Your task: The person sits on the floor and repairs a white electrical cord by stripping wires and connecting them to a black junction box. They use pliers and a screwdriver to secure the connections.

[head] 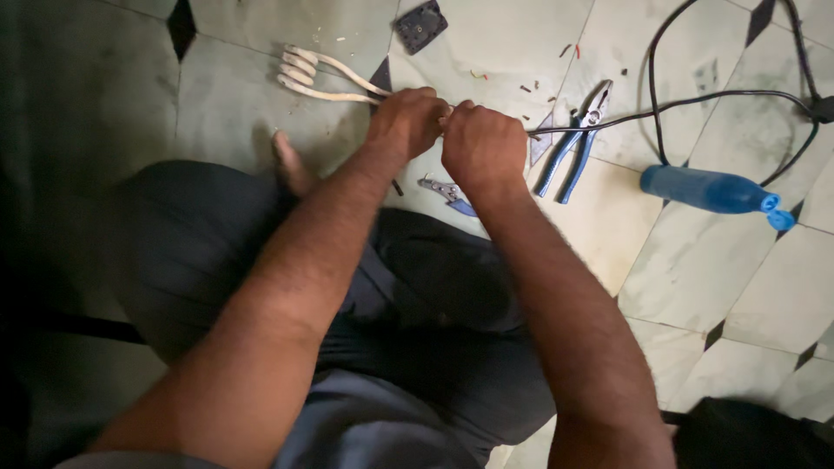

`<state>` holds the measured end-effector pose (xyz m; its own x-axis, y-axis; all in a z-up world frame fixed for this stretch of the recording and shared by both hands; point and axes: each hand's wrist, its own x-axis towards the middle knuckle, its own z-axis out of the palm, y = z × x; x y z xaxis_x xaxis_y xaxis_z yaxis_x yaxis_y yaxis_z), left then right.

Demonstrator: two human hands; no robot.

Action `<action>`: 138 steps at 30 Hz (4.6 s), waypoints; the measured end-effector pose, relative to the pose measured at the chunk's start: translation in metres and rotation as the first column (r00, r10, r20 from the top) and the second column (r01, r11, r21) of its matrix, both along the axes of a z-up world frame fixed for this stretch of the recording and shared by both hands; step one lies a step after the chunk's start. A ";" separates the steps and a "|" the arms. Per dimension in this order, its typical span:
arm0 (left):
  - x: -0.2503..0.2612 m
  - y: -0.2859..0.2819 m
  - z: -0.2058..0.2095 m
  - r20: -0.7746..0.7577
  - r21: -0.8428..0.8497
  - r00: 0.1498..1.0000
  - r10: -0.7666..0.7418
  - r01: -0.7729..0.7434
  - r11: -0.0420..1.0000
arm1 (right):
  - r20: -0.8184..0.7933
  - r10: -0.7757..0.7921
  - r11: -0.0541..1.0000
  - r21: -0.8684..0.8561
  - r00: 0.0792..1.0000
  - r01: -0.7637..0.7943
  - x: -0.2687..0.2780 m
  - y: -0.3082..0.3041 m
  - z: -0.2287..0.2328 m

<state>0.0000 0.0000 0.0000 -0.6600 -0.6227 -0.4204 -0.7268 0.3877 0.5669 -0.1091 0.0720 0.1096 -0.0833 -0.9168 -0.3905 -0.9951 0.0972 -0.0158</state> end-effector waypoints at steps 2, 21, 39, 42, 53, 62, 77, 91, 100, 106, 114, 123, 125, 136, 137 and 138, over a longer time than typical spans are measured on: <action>0.001 -0.002 -0.010 0.045 -0.025 0.998 -0.036 0.038 0.999 | -0.046 0.096 0.982 -0.157 0.994 -0.102 0.002 0.000 -0.001; 0.006 0.004 -0.013 -0.141 -0.113 0.990 -0.023 0.007 0.994 | -0.107 -0.030 0.998 -0.052 0.994 0.024 0.020 -0.007 -0.029; 0.010 0.004 0.000 -0.212 -0.080 0.976 0.056 -0.075 0.994 | -0.206 0.447 0.880 -0.076 0.871 -0.469 -0.012 0.001 0.000; 0.005 0.000 0.002 -0.145 -0.062 0.989 0.030 -0.039 0.997 | -0.276 0.548 0.818 -0.021 0.790 -0.575 -0.007 0.000 -0.003; 0.009 0.005 -0.001 -0.179 -0.064 0.984 0.027 -0.039 0.997 | 0.030 -0.491 0.860 0.178 0.871 0.479 0.009 -0.016 -0.014; 0.014 0.011 -0.027 -0.420 -0.200 0.907 0.023 -0.118 0.973 | -0.112 0.494 0.839 0.320 0.862 -0.439 -0.005 -0.012 -0.023; 0.015 0.006 -0.005 -0.338 -0.004 0.926 0.169 -0.181 0.984 | 0.107 -0.406 0.889 0.278 0.907 0.365 -0.014 -0.039 -0.065; 0.012 0.008 -0.006 -0.298 -0.086 0.951 0.077 -0.107 0.991 | -0.036 -0.013 0.957 0.291 0.999 0.023 -0.001 -0.024 -0.028; 0.010 0.006 -0.003 -0.246 0.001 0.956 0.159 -0.164 0.986 | 0.139 -0.508 0.855 0.197 0.850 0.479 -0.018 -0.030 -0.077; 0.013 0.006 -0.010 -0.226 -0.006 0.963 0.143 -0.149 0.989 | -0.078 0.252 0.960 0.144 0.965 -0.239 -0.007 -0.008 -0.042; 0.013 0.007 -0.014 -0.324 -0.158 0.946 0.030 -0.086 0.984 | -0.011 0.085 0.938 0.339 0.996 -0.076 0.005 -0.018 -0.015; 0.005 -0.003 -0.007 -0.184 -0.069 0.983 0.010 -0.023 0.997 | 0.167 -0.495 0.864 0.203 0.853 0.462 -0.034 -0.036 -0.089; 0.007 -0.001 -0.006 -0.209 -0.117 0.978 -0.006 -0.019 0.993 | 0.174 -0.450 0.885 0.216 0.876 0.412 -0.036 -0.035 -0.094; 0.013 0.005 -0.023 -0.347 -0.202 0.937 -0.028 -0.045 0.978 | -0.010 0.425 0.842 0.371 0.905 -0.391 -0.004 -0.017 -0.008; 0.013 0.005 -0.022 -0.359 -0.187 0.933 -0.015 -0.056 0.981 | -0.005 0.324 0.879 0.370 0.946 -0.299 -0.002 -0.021 -0.004; 0.013 0.005 -0.021 -0.371 -0.171 0.929 -0.002 -0.067 0.983 | 0.000 0.220 0.906 0.371 0.975 -0.204 0.000 -0.024 -0.004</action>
